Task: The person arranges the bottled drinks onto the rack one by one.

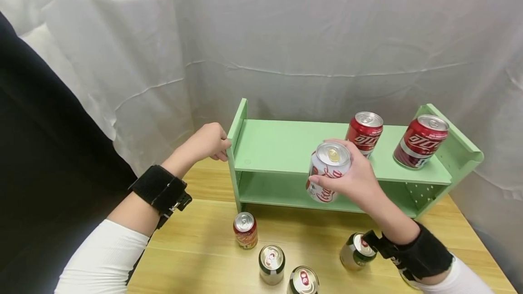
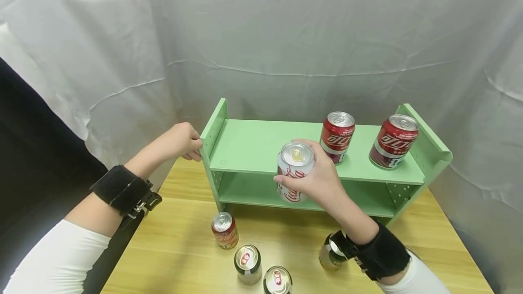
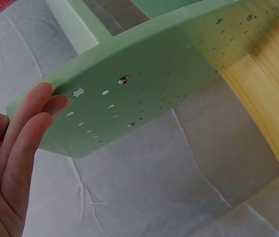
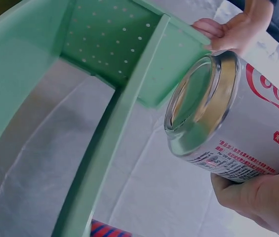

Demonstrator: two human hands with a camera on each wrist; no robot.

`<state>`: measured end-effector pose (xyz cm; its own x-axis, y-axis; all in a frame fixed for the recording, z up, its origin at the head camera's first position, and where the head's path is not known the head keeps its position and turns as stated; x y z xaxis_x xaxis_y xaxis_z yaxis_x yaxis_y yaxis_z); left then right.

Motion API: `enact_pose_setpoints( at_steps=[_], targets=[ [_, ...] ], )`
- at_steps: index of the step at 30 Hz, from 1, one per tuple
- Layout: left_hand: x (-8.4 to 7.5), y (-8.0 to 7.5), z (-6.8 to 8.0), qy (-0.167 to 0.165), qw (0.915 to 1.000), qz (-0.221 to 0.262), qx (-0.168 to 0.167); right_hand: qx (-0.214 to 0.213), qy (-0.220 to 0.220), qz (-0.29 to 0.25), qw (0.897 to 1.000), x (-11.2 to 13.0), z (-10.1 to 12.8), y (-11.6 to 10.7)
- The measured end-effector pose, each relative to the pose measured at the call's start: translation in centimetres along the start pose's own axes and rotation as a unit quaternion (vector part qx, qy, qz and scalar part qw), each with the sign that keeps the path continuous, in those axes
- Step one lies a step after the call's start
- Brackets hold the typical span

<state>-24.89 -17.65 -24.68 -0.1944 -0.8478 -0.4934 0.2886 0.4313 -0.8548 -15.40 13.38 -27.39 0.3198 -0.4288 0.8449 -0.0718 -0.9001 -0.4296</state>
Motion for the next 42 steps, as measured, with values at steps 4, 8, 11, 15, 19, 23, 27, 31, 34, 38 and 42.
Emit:
enact_pose_setpoints(
  at_steps=[4, 8, 11, 15, 19, 23, 27, 31, 34, 38, 42],
  targets=[
    [-0.1, 0.0, 0.0, 0.0, 1.0, -0.006, -0.001, -0.001, 0.001, -0.016, 1.0, -0.5, -1.2, 0.6],
    [-0.2, 0.1, 0.1, -0.003, 1.0, -0.007, 0.0, 0.001, 0.004, -0.017, 1.0, -1.2, -2.8, 1.3],
    [-0.2, 0.2, 0.1, -0.005, 1.0, -0.004, 0.001, 0.005, 0.008, -0.009, 1.0, -1.7, -3.9, 1.7],
    [-0.3, 0.5, 0.2, -0.003, 1.0, 0.004, 0.002, 0.012, 0.013, -0.02, 1.0, -2.2, -5.2, 2.0],
    [-0.4, 0.8, 0.3, -0.002, 1.0, 0.006, 0.002, 0.014, 0.024, -0.017, 0.999, -2.6, -6.1, 2.4],
    [-0.3, 1.0, 0.3, -0.008, 0.9999, 0.012, 0.002, 0.018, 0.033, -0.017, 0.999, -2.9, -6.7, 2.8],
    [-0.1, 1.1, 0.4, -0.012, 0.9998, 0.016, 0.005, 0.022, 0.039, -0.029, 0.999, -3.2, -7.3, 3.1],
    [-0.1, 0.8, 0.3, -0.008, 0.9999, 0.007, -0.001, 0.018, 0.04, -0.035, 0.998, -3.6, -8.2, 3.3],
    [-0.1, 0.6, 0.3, -0.008, 1.0, 0.004, 0.001, 0.016, 0.04, -0.034, 0.998, -3.8, -8.8, 3.3],
    [-0.2, 0.4, 0.1, -0.011, 0.9999, 0.005, 0.002, 0.012, 0.039, -0.036, 0.999, -4.1, -9.5, 3.4],
    [-0.2, 0.1, 0.1, -0.014, 0.9998, 0.011, -0.001, 0.009, 0.034, -0.046, 0.998, -4.3, -10.3, 3.6]
  ],
)
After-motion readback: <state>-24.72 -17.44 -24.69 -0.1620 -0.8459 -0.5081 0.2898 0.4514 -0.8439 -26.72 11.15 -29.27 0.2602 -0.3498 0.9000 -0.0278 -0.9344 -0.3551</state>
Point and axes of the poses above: each hand's wrist, its own z-axis away from the middle knuckle, its own y-axis out of the palm, x = y × z, the point moved 1 cm from there along -z, towards the middle knuckle, and after that the axes turned 3 degrees about -z, right-handed, at the moved point
